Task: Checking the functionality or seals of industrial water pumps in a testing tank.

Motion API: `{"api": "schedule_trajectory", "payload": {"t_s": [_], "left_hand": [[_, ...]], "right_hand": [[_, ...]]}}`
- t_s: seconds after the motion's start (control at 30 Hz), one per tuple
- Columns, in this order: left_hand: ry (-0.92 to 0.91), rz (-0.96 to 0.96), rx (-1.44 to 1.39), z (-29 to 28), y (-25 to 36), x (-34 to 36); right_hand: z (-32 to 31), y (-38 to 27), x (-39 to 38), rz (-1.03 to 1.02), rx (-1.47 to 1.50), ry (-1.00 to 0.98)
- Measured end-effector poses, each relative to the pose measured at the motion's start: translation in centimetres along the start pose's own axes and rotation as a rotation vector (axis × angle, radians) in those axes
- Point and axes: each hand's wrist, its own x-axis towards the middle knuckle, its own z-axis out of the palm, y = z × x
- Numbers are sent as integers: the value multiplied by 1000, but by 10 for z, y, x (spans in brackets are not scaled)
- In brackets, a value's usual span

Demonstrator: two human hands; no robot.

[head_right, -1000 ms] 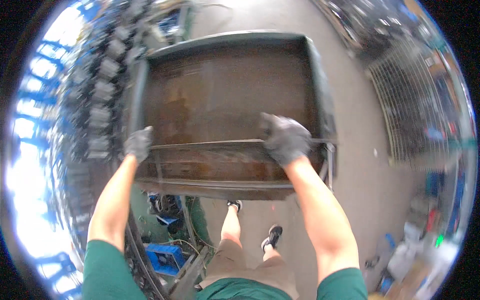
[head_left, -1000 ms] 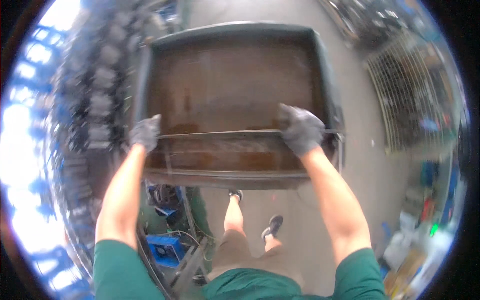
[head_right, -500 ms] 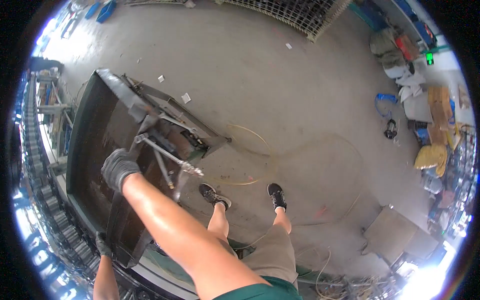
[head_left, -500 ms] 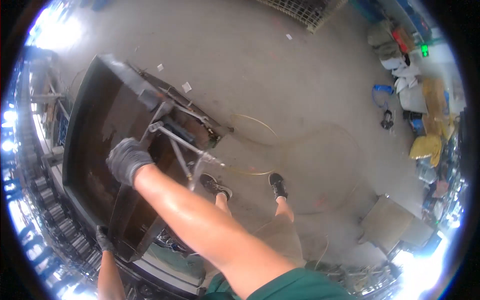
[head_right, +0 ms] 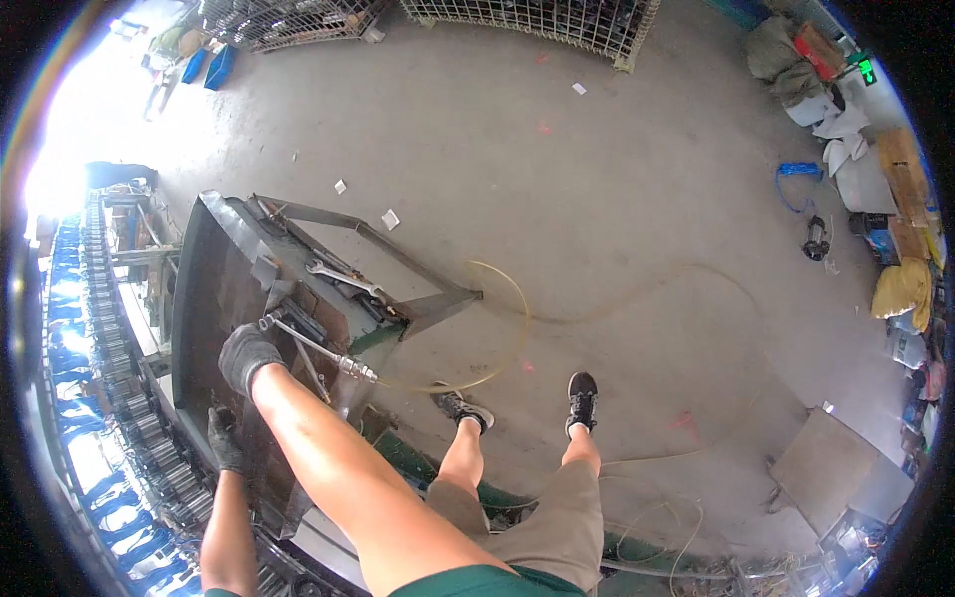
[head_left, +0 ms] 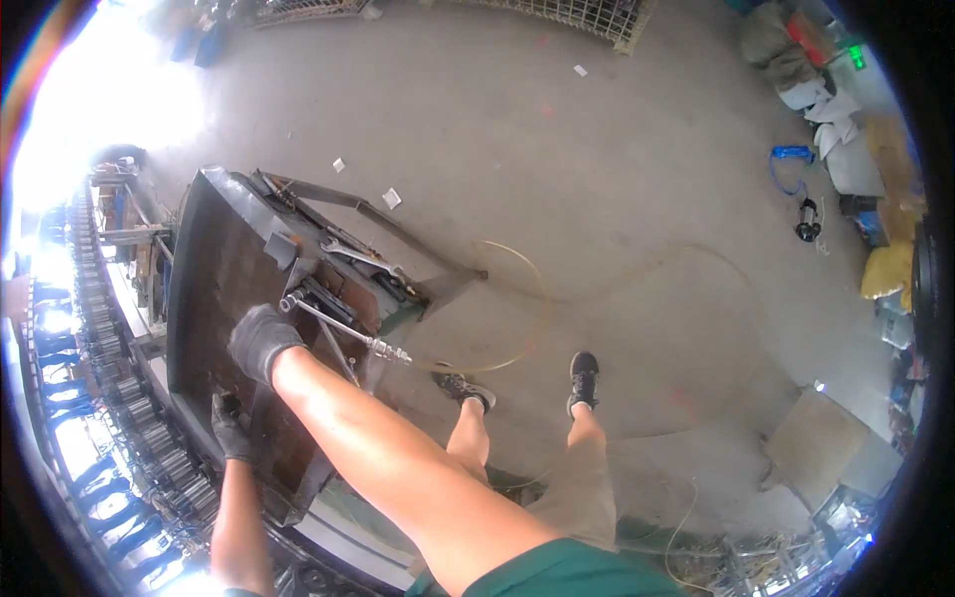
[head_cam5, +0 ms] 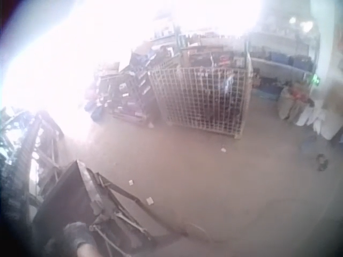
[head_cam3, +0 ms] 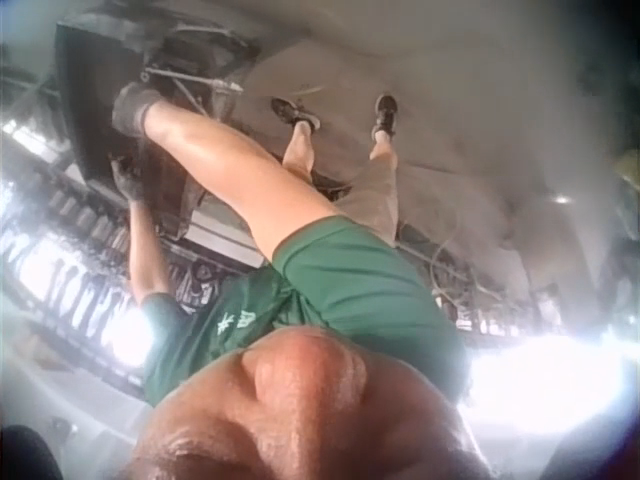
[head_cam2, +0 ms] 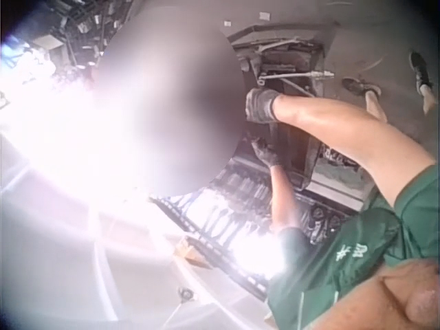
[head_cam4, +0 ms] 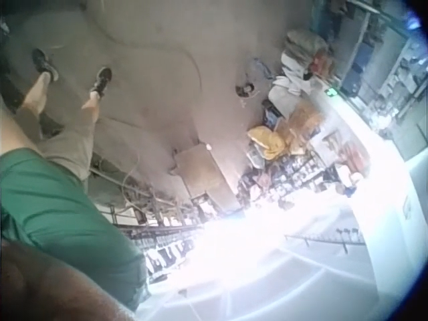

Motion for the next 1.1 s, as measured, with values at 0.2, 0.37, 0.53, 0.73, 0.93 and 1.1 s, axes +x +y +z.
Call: {"api": "schedule_trajectory", "payload": {"t_s": [0.2,0.37,0.53,0.73,0.93,1.1], "left_hand": [[193,269,344,3,6,-23],[166,269,405,15,13,-22],[179,-26,300,9,16,-15],[252,-68,-48,24,29,6],[257,66,85,30,44,53],[327,428,666,42,57,81]], "right_hand": [[20,-5,13,-6,40,75],[12,-2,14,27,157,13],[0,-2,16,27,166,-28],[-10,17,48,-15,75,-2],[-27,51,109,-16,-8,-101],[-39,69,153,12,-38,-51]]}}
